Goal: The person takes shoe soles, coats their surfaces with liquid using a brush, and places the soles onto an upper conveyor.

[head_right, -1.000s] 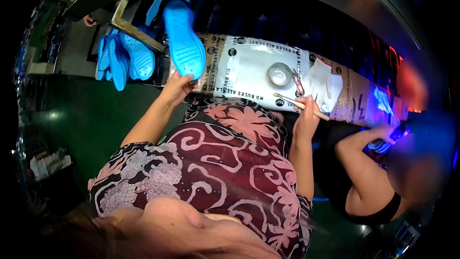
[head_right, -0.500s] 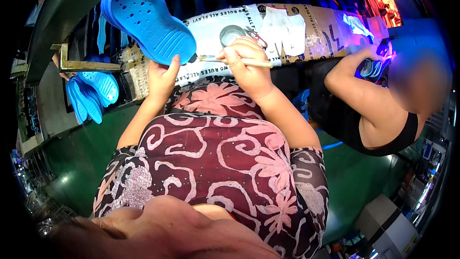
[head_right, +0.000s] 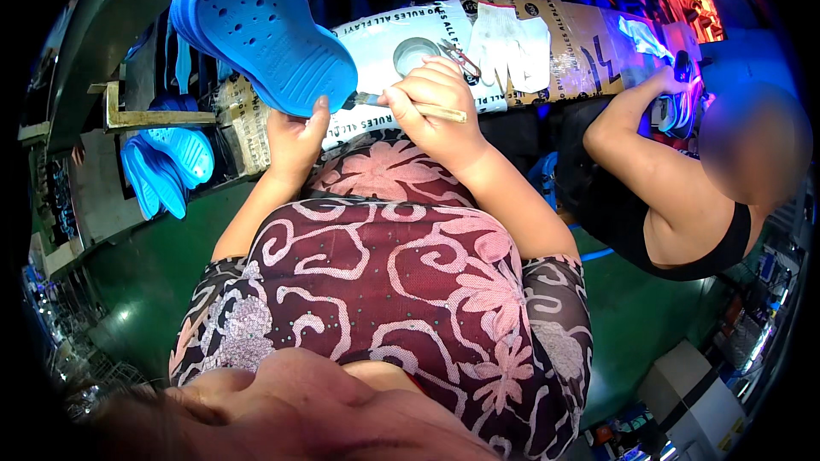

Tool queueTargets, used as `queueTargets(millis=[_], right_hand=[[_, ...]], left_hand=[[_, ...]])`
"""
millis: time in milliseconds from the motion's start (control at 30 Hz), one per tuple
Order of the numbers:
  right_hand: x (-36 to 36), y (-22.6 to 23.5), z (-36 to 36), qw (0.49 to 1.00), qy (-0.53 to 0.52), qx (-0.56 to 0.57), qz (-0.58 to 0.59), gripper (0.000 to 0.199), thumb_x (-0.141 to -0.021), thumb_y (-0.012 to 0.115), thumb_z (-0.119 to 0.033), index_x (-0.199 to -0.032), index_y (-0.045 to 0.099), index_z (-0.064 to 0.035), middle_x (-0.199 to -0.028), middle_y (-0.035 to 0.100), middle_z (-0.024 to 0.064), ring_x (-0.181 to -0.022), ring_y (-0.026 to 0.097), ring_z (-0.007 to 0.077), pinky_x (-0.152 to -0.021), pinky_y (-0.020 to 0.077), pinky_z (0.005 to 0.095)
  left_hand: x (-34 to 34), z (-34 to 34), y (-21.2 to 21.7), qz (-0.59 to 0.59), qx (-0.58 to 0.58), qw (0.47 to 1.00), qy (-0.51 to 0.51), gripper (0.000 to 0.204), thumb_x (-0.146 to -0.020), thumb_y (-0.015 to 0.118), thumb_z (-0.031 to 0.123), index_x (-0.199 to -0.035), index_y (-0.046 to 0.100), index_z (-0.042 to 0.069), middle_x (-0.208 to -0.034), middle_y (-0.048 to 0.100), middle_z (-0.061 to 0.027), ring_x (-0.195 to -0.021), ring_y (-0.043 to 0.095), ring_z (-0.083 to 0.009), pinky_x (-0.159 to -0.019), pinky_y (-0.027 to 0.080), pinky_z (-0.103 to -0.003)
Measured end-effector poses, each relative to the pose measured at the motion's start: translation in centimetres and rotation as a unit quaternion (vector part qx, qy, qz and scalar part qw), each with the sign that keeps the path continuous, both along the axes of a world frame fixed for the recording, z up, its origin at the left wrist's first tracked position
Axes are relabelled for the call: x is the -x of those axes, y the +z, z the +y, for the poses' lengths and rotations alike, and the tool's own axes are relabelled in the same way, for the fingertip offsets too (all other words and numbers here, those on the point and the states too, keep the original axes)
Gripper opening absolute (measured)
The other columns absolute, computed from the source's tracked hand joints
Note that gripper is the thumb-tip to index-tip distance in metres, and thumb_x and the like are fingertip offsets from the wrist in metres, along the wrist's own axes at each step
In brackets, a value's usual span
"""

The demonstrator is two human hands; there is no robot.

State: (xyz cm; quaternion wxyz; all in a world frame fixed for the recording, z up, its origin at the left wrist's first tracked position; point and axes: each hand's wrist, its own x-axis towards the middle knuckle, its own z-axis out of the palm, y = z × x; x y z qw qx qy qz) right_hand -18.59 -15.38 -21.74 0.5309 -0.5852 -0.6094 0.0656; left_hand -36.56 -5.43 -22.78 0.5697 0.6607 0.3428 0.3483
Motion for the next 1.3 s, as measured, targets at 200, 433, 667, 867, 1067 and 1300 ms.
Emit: queueTargets(millis=[200, 433, 667, 867, 1067, 1300], right_hand=[[0.1, 0.6, -0.1, 1.0, 0.001, 0.009, 0.016, 0.019, -0.08, 0.056, -0.018, -0.065, 0.063, -0.0071, -0.059, 0.056, 0.0032, -0.061, 0.054, 0.0212, -0.081, 0.0391, 0.0361], [-0.4, 0.4, 0.0, 0.998, 0.02, 0.039, -0.04, 0.023, -0.083, 0.054, -0.019, -0.067, 0.063, -0.0066, -0.063, 0.06, 0.0042, -0.064, 0.056, 0.0217, -0.085, 0.0384, 0.0392], [0.7, 0.9, 0.4, 0.999, 0.037, 0.015, -0.034, 0.02, -0.082, 0.055, -0.017, -0.068, 0.064, -0.0071, -0.064, 0.061, 0.0034, -0.063, 0.056, 0.0191, -0.085, 0.0387, 0.0384], [0.8, 0.5, 0.2, 1.0, 0.007, 0.016, -0.01, 0.021, -0.08, 0.058, -0.02, -0.065, 0.064, -0.0072, -0.057, 0.056, 0.0032, -0.059, 0.054, 0.0201, -0.081, 0.0394, 0.0358], [1.5, 0.6, 0.8, 1.0, -0.001, -0.006, 0.011, 0.024, -0.083, 0.055, -0.019, -0.064, 0.064, -0.0065, -0.059, 0.058, 0.0042, -0.06, 0.055, 0.0209, -0.081, 0.0401, 0.0365], [1.0, 0.4, 0.3, 0.999, -0.005, -0.009, 0.051, 0.024, -0.084, 0.053, -0.013, -0.064, 0.063, -0.0036, -0.059, 0.059, 0.0045, -0.056, 0.053, 0.0217, -0.075, 0.0417, 0.0355]], left_hand=[[0.0, 0.0, -0.5, 0.001, -0.017, 1.0, -0.002, 0.017, -0.078, 0.059, 0.003, -0.094, 0.054, -0.002, -0.081, 0.06, -0.0059, -0.071, 0.056, -0.0097, -0.065, 0.045, -0.024], [-0.2, 0.0, -0.3, -0.013, -0.045, 0.999, 0.007, 0.016, -0.077, 0.059, 0.001, -0.092, 0.054, -0.002, -0.08, 0.06, -0.0057, -0.069, 0.056, -0.0096, -0.063, 0.045, -0.024], [-0.3, 0.3, -0.8, -0.024, -0.089, 0.996, 0.013, 0.013, -0.076, 0.059, 0.0, -0.089, 0.055, -0.002, -0.078, 0.061, -0.0063, -0.067, 0.056, -0.0099, -0.061, 0.045, -0.024], [-0.2, 0.8, -1.2, -0.038, -0.141, 0.989, 0.014, 0.015, -0.076, 0.059, 0.001, -0.09, 0.057, -0.001, -0.079, 0.061, -0.0074, -0.07, 0.057, -0.0107, -0.064, 0.045, -0.025], [-0.4, 0.6, -1.3, -0.071, -0.129, 0.989, 0.028, 0.017, -0.075, 0.06, -0.001, -0.091, 0.058, -0.001, -0.082, 0.061, -0.008, -0.073, 0.057, -0.012, -0.066, 0.045, -0.026], [-0.1, 0.9, -1.0, -0.04, -0.15, 0.988, 0.025, 0.018, -0.075, 0.059, -0.001, -0.092, 0.058, -0.002, -0.084, 0.061, -0.009, -0.075, 0.057, -0.0138, -0.068, 0.045, -0.027]])
